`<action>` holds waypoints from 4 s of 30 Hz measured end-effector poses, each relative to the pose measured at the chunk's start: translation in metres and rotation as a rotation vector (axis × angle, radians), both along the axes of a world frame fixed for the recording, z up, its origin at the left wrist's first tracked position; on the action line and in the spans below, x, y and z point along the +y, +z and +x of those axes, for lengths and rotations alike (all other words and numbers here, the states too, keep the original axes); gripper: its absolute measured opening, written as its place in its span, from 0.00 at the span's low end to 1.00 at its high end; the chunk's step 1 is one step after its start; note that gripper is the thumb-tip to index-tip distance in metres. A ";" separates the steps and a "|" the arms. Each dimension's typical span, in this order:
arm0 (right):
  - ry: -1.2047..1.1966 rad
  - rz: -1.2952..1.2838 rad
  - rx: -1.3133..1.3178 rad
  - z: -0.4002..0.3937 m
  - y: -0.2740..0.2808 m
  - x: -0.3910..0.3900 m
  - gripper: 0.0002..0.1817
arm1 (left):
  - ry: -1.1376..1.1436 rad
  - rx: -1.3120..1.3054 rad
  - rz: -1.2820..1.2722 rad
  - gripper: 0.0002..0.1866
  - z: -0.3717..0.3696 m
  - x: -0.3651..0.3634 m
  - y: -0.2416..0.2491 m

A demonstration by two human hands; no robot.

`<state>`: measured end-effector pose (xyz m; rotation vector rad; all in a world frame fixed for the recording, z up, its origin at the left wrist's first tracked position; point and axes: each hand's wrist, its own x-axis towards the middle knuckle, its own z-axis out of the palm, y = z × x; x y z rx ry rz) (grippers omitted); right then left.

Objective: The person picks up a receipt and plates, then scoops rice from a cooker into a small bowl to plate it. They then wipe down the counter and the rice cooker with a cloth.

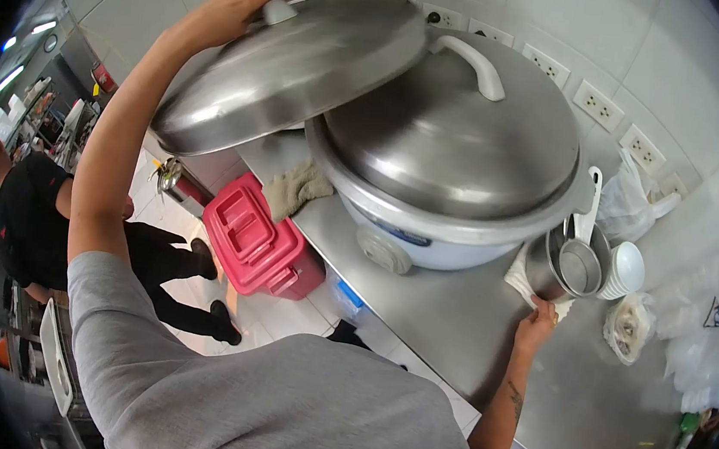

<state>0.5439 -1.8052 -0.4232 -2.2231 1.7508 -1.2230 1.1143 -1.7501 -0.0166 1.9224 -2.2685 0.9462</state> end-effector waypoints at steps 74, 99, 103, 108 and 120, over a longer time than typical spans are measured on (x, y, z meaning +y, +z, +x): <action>-0.320 0.271 -1.427 0.018 0.058 0.015 0.16 | 0.262 0.536 -0.073 0.31 0.080 0.038 -0.434; -0.260 0.536 -1.464 -0.060 0.079 -0.078 0.06 | -0.397 0.634 0.465 0.26 -0.384 0.046 -0.395; -0.167 0.516 -1.483 -0.068 0.115 -0.035 0.06 | -0.453 0.560 0.484 0.26 -0.405 0.037 -0.392; -0.292 0.557 -1.422 -0.110 0.143 0.034 0.08 | -0.629 0.560 0.443 0.25 -0.455 0.027 -0.394; -0.772 0.152 -1.249 -0.234 0.161 0.244 0.07 | -1.095 0.284 0.653 0.19 -0.668 0.005 -0.404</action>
